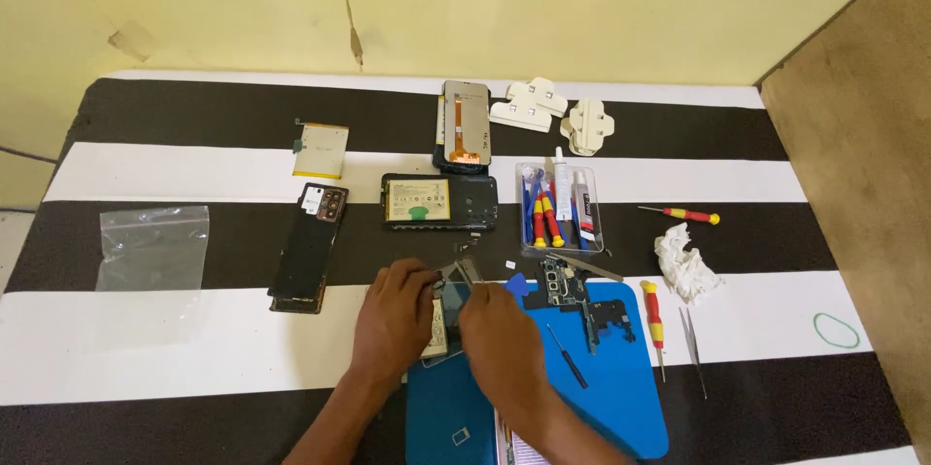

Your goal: Installing a motherboard into a smartphone chassis and cleaning components during a repair.

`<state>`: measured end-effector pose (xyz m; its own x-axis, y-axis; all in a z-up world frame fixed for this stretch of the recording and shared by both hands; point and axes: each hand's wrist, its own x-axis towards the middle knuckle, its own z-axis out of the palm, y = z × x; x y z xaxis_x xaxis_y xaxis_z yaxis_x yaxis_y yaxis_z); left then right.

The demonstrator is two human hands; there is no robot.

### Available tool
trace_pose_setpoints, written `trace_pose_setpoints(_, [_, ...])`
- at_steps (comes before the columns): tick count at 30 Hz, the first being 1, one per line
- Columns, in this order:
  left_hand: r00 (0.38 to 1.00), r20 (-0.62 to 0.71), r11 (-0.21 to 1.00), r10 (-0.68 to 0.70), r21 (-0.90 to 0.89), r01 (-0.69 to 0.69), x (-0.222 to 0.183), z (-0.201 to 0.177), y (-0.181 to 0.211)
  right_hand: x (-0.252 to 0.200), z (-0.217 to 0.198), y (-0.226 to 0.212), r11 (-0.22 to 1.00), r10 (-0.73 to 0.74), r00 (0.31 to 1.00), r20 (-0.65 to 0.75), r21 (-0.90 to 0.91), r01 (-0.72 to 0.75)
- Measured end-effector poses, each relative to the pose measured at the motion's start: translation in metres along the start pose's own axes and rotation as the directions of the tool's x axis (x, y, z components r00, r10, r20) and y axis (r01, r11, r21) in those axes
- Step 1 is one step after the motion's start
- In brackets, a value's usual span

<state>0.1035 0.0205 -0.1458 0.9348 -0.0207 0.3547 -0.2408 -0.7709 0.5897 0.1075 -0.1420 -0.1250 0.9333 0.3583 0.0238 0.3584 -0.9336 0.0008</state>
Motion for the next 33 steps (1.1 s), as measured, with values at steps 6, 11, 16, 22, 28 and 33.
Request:
trace_pose_setpoints(6, [0.998, 0.045, 0.998, -0.046, 0.040, 0.044, 0.000, 0.002, 0.000, -0.001, -0.012, 0.018, 0.986, 0.066, 0.996, -0.066, 0.157, -0.055])
trace_pose_setpoints(11, [1.000, 0.009, 0.999, -0.028, 0.034, 0.028, 0.001, 0.000, 0.002, -0.004, -0.068, 0.028, 0.796, 0.273, 0.953, 0.133, 0.525, -0.301])
trace_pose_setpoints(16, [0.999, 0.010, 0.999, -0.040, -0.003, 0.040, 0.001, -0.007, 0.002, -0.031, -0.061, 0.080, 0.626, 0.397, 0.900, 0.177, 0.665, -0.407])
trace_pose_setpoints(22, [0.953, 0.197, 0.972, -0.231, 0.017, 0.233, 0.000, -0.024, 0.044, -0.090, -0.069, 0.096, 0.054, 0.593, 0.644, 0.483, 0.774, -0.631])
trace_pose_setpoints(28, [0.622, 0.729, 0.873, -0.286, -0.069, 0.483, -0.028, -0.047, 0.137, -0.125, -0.056, 0.089, -0.093, 0.635, 0.514, 0.576, 0.718, -0.690])
trace_pose_setpoints(33, [0.570, 0.794, 0.736, -0.214, -0.253, 0.628, -0.069, -0.025, 0.158, -0.148, -0.064, 0.059, 0.096, 0.578, 0.622, 0.528, 0.713, -0.694])
